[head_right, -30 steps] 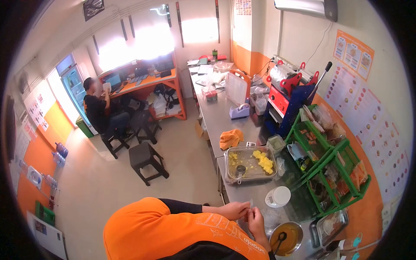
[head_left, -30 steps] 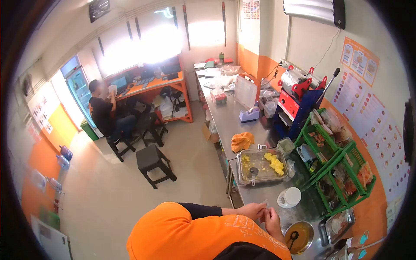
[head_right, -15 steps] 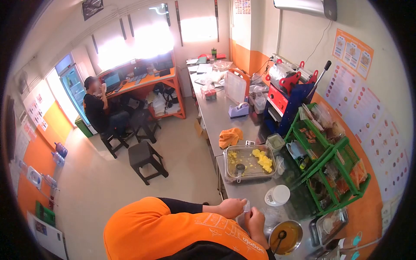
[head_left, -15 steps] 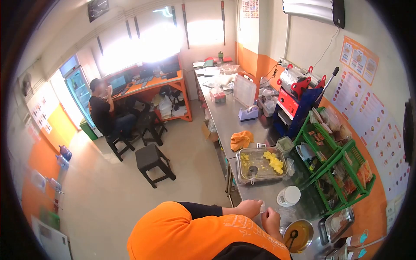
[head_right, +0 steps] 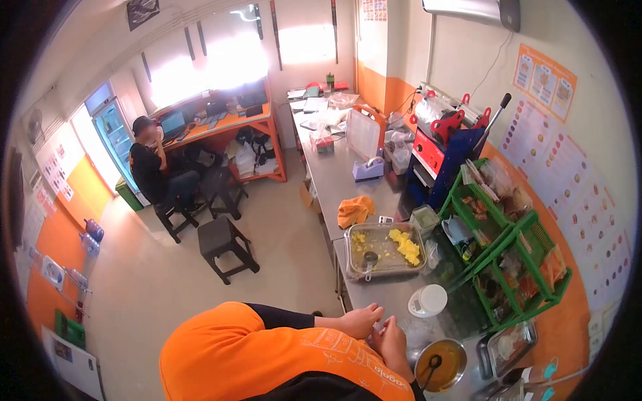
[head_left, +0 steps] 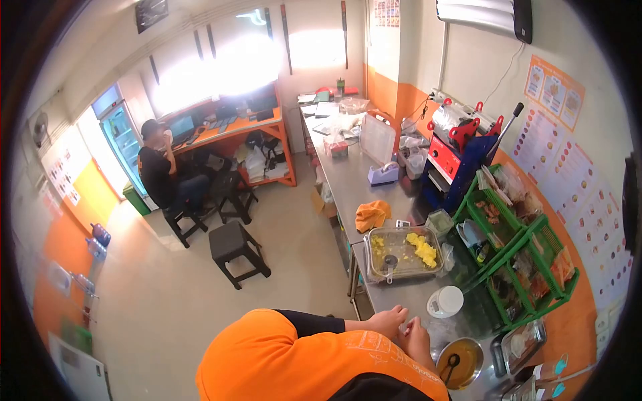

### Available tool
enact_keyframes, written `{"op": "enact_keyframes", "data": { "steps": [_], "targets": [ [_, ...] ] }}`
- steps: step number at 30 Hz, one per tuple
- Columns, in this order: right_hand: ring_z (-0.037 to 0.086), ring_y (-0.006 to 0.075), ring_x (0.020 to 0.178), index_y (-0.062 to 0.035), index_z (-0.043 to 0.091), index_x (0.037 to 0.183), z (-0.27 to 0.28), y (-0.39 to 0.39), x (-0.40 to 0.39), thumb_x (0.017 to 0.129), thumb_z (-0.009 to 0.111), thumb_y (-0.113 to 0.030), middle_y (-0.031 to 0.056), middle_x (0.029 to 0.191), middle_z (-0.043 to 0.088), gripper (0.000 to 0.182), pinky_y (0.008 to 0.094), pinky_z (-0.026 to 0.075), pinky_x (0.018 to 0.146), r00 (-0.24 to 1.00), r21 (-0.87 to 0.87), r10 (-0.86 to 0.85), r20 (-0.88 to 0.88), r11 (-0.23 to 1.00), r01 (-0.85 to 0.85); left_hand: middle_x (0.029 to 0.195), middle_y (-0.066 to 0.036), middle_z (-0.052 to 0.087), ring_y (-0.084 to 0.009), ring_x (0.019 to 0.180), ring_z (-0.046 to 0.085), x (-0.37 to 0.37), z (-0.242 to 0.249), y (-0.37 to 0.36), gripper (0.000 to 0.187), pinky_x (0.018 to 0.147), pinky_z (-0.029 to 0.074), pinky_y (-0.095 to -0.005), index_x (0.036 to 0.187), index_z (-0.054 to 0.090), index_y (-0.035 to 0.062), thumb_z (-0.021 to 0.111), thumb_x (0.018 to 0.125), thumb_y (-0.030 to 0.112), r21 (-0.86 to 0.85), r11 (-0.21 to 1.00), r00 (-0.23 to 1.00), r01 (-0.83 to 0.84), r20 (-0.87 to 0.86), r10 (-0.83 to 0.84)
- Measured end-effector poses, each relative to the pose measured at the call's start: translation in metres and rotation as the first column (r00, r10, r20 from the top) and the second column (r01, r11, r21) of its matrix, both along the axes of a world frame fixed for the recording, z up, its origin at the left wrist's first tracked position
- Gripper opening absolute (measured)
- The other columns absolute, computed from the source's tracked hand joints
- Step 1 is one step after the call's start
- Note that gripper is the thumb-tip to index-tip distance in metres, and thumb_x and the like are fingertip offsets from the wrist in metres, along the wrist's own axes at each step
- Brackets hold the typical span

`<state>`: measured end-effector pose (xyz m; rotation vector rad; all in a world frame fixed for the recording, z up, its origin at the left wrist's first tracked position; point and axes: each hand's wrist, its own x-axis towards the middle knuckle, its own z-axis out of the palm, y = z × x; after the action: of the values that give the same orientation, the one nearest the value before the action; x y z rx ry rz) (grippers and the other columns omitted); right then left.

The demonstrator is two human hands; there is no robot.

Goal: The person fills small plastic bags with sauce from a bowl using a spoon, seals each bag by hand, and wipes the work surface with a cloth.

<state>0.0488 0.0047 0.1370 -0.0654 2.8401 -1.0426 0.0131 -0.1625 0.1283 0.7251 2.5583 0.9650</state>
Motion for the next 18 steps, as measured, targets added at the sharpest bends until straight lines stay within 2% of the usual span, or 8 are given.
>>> {"op": "enact_keyframes", "data": {
  "steps": [1, 4, 7, 10, 11, 13, 16, 18],
  "targets": [
    [0.066, 0.0413, 0.076, -0.0041, 0.052, 0.096, -0.001, 0.0, -0.001, 0.078, 0.074, -0.017, 0.0186, 0.078, 0.067, 0.031, 0.05, 0.052, 0.069, 1.0, -0.022, -0.023, 0.016, 0.999, 0.024, 0.117, -0.019, 0.051, -0.0471, 0.097, 0.065, 0.0, 0.004, -0.001, 0.038, 0.08, 0.054, -0.0534, 0.118, 0.048, 0.0056, 0.064, 0.083, 0.005, 0.01, 1.0, 1.0, -0.006, -0.006, 0.006],
    [0.066, 0.0414, 0.075, -0.0047, 0.049, 0.101, -0.013, 0.01, -0.006, 0.078, 0.075, -0.013, 0.0176, 0.078, 0.066, 0.036, 0.0491, 0.052, 0.068, 0.994, 0.079, 0.007, -0.11, 0.997, 0.002, 0.12, -0.017, 0.052, -0.0425, 0.108, 0.063, 0.001, 0.021, 0.004, 0.043, 0.085, 0.053, -0.0517, 0.121, 0.049, 0.0072, 0.068, 0.083, 0.01, -0.131, 0.988, 0.993, -0.084, 0.075, 0.094],
    [0.066, 0.0383, 0.071, -0.0047, 0.047, 0.103, -0.014, 0.011, -0.009, 0.078, 0.074, -0.007, 0.0162, 0.077, 0.065, 0.037, 0.0463, 0.052, 0.064, 0.977, 0.16, -0.031, -0.21, 0.985, 0.065, 0.129, -0.015, 0.052, -0.038, 0.12, 0.057, -0.004, 0.017, 0.002, 0.048, 0.095, 0.049, -0.0491, 0.125, 0.05, 0.0099, 0.072, 0.083, 0.017, -0.086, 0.995, 0.965, 0.05, -0.253, -0.07],
    [0.066, 0.0286, 0.066, -0.0048, 0.046, 0.107, -0.018, 0.023, -0.013, 0.078, 0.076, -0.004, 0.0126, 0.075, 0.064, 0.041, 0.0405, 0.05, 0.058, 0.991, -0.234, -0.103, -0.089, 0.969, 0.08, 0.135, -0.015, 0.053, -0.0341, 0.127, 0.052, 0.001, 0.026, -0.005, 0.05, 0.103, 0.042, -0.0477, 0.126, 0.051, 0.0116, 0.074, 0.083, 0.024, 0.039, 0.962, 0.822, 0.27, -0.529, -0.21],
    [0.066, 0.0253, 0.065, -0.0049, 0.046, 0.108, -0.012, 0.022, -0.013, 0.079, 0.076, -0.003, 0.0114, 0.075, 0.064, 0.042, 0.0386, 0.05, 0.056, 0.991, -0.38, -0.13, -0.006, 0.918, 0.118, 0.133, -0.015, 0.055, -0.0341, 0.125, 0.053, 0.0, 0.023, -0.003, 0.05, 0.104, 0.041, -0.0484, 0.125, 0.051, 0.012, 0.074, 0.083, 0.025, 0.081, 0.964, 0.837, 0.254, -0.517, -0.177],
    [0.064, 0.0185, 0.062, -0.0049, 0.046, 0.111, 0.007, 0.017, -0.01, 0.08, 0.077, -0.001, 0.0091, 0.074, 0.063, 0.045, 0.0347, 0.048, 0.054, 0.951, -0.666, -0.129, 0.281, 0.687, 0.29, 0.13, -0.015, 0.059, -0.034, 0.122, 0.056, -0.004, 0.01, 0.002, 0.049, 0.106, 0.038, -0.0498, 0.124, 0.052, 0.0129, 0.075, 0.083, 0.026, 0.161, 0.962, 0.865, 0.222, -0.488, -0.117],
    [0.063, 0.0152, 0.068, -0.0044, 0.045, 0.112, 0.022, 0.013, -0.004, 0.076, 0.078, 0.001, 0.0076, 0.077, 0.064, 0.049, 0.03, 0.047, 0.057, 0.961, -0.602, -0.151, 0.234, 0.753, 0.265, 0.119, -0.012, 0.064, -0.0325, 0.117, 0.06, -0.015, 0.005, 0.005, 0.047, 0.104, 0.037, -0.0517, 0.121, 0.053, 0.0133, 0.076, 0.082, 0.027, 0.074, 0.987, 0.97, 0.145, -0.207, -0.127],
    [0.061, 0.015, 0.065, -0.0035, 0.052, 0.104, 0.03, 0.004, -0.001, 0.079, 0.079, -0.001, 0.0067, 0.074, 0.062, 0.037, 0.0314, 0.046, 0.055, 0.952, -0.451, -0.248, -0.181, 0.881, 0.144, 0.114, -0.011, 0.066, -0.0329, 0.114, 0.061, -0.012, 0.01, 0.002, 0.045, 0.101, 0.038, -0.0514, 0.119, 0.053, 0.0134, 0.075, 0.083, 0.028, 0.062, 0.996, 0.982, 0.069, -0.181, -0.057]
  ]
}}
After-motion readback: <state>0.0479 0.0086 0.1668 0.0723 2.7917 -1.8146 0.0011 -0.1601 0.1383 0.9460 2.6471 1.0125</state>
